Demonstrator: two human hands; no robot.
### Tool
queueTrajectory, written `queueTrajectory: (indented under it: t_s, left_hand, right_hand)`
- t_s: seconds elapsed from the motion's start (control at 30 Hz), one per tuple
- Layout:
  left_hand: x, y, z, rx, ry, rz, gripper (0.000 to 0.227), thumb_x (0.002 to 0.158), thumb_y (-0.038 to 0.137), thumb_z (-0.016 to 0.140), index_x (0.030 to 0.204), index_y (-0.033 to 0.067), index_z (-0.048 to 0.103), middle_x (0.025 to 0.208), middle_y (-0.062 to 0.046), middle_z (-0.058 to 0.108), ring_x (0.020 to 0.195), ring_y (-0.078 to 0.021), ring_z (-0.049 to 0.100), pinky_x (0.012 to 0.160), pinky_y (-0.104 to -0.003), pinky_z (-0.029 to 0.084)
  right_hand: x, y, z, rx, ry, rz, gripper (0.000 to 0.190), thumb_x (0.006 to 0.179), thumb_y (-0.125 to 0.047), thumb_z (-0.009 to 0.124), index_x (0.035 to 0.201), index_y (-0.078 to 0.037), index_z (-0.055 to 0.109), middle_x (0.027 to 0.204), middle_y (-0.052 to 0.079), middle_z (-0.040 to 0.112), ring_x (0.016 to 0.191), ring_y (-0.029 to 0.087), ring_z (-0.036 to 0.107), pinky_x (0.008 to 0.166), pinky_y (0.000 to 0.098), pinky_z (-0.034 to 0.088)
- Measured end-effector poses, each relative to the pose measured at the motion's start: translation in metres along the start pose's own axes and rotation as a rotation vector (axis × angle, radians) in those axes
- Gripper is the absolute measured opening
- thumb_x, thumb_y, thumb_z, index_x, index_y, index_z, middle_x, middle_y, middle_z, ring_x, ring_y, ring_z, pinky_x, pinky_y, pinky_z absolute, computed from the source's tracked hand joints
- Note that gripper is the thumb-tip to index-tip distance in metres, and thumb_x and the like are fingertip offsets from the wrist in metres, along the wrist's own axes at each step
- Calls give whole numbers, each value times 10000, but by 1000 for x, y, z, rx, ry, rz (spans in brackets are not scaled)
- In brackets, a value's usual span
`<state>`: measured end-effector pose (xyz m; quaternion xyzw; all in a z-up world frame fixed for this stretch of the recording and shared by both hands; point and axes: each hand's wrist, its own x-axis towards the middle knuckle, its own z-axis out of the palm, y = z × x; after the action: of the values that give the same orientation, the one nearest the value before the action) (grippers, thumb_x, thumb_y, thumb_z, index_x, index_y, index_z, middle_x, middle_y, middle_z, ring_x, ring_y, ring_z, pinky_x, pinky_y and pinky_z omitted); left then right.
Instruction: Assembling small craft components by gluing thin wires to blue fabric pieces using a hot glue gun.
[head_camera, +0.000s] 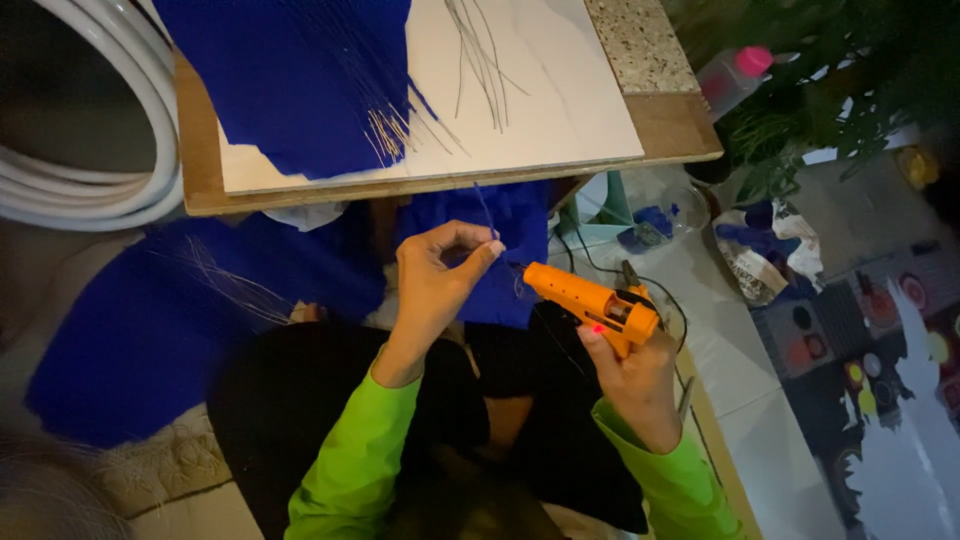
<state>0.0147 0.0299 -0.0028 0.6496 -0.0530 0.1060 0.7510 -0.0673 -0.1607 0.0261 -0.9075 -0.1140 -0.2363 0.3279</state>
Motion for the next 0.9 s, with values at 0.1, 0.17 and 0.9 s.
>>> queueTrajectory:
  t_s: [0.1, 0.17, 0.9]
  left_hand:
    - [0, 3, -1, 8, -11, 19, 34, 703, 39, 699, 731, 37, 681, 629, -89, 657, 675, -180, 650, 644, -305, 515]
    - [0, 2, -2, 1, -5, 28, 31, 708, 34, 695, 736, 36, 682, 633, -93, 659, 680, -184, 652, 640, -309, 515]
    - [-1, -1, -3, 3, 4, 10, 33, 711, 44, 694, 739, 54, 681, 647, -73, 665, 700, -180, 660, 679, -306, 511]
  right_hand:
    - [2, -4, 0, 10, 0, 11, 268, 793, -185, 663, 695, 22, 524, 462, 130, 458, 390, 252, 502, 386, 293, 401]
    - [3, -8, -1, 2, -11, 21, 272, 797, -185, 657, 686, 14, 509, 467, 124, 463, 398, 243, 509, 385, 285, 406]
    - [4, -18, -4, -23, -17, 60, 293, 795, -187, 660, 650, 11, 500, 453, 116, 455, 399, 198, 479, 412, 258, 391]
